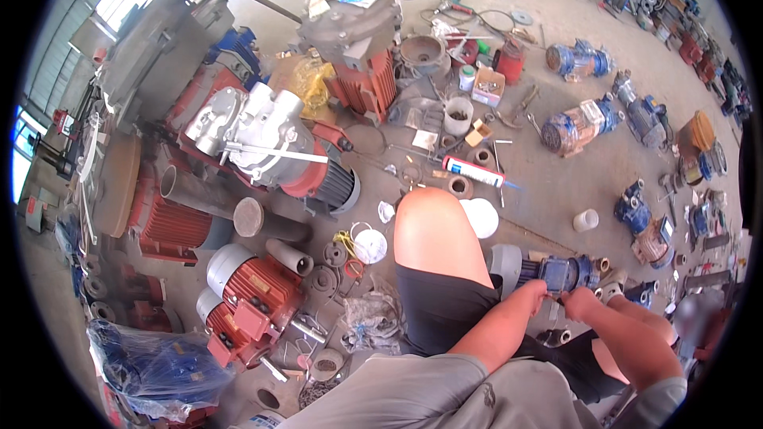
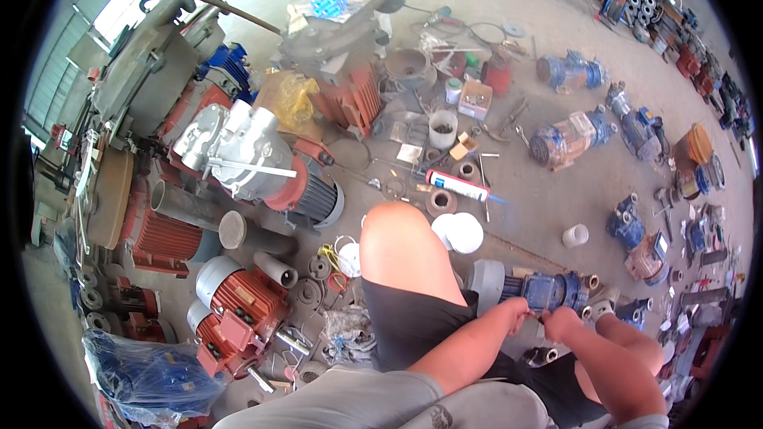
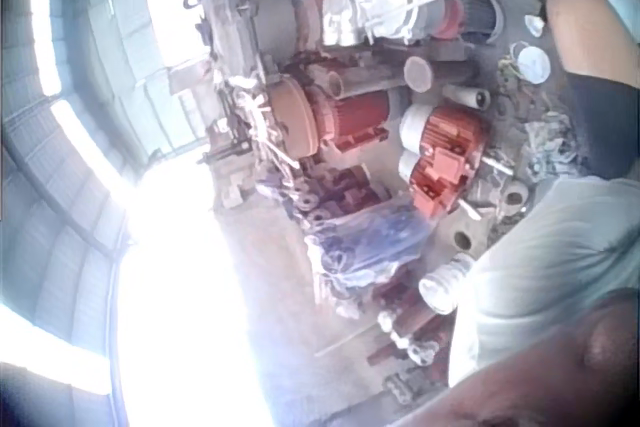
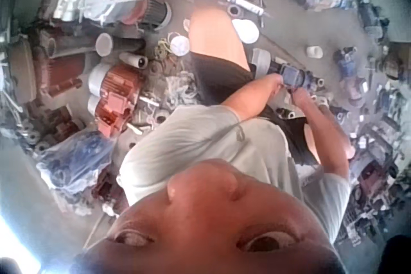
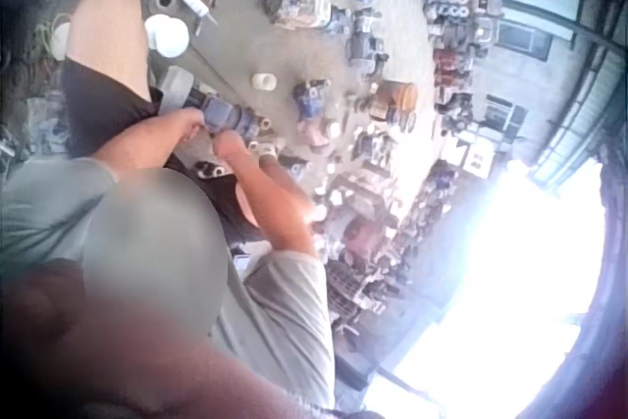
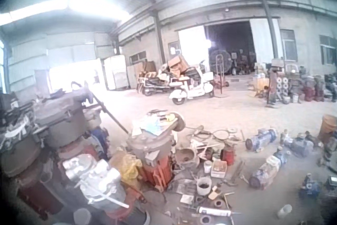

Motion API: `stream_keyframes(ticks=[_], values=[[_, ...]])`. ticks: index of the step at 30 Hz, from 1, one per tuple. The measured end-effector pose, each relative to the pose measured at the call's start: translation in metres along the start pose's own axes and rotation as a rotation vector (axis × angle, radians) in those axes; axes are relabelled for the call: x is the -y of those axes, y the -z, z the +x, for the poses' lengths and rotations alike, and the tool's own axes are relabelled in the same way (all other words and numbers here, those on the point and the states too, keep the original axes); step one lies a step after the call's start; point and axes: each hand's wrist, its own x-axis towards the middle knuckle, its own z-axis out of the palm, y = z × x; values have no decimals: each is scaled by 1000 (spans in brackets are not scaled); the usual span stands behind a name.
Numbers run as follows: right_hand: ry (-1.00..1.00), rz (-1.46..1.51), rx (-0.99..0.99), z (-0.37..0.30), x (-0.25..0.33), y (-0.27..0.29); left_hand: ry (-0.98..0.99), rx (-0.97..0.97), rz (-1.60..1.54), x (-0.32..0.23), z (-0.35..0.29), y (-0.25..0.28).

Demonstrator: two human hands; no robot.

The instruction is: The person sits on the floor of a workshop and uses a screwdriver to remove screws from the terminal box of a blue electric motor. They then move to a second motor and repeat the process of unscrewing the terminal cover.

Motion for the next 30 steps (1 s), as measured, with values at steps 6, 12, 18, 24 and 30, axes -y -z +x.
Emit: stream_keyframes(ticks=[6,12,18,24,30], values=[[684,-929,-297,-52,9,8,66,47,-103,-4,-5,-8],[495,-806,-127,-6,6,10,55,37,-136,-3,-6,4],[-129,56,91,-16,-3,11,-21,-29,2,1,-1,-9],[539,-868,-166,-52,18,9,69,53,16,-9,30,13],[250,-561,-36,25,-1,-5,44,93,-54,-9,3,4]])
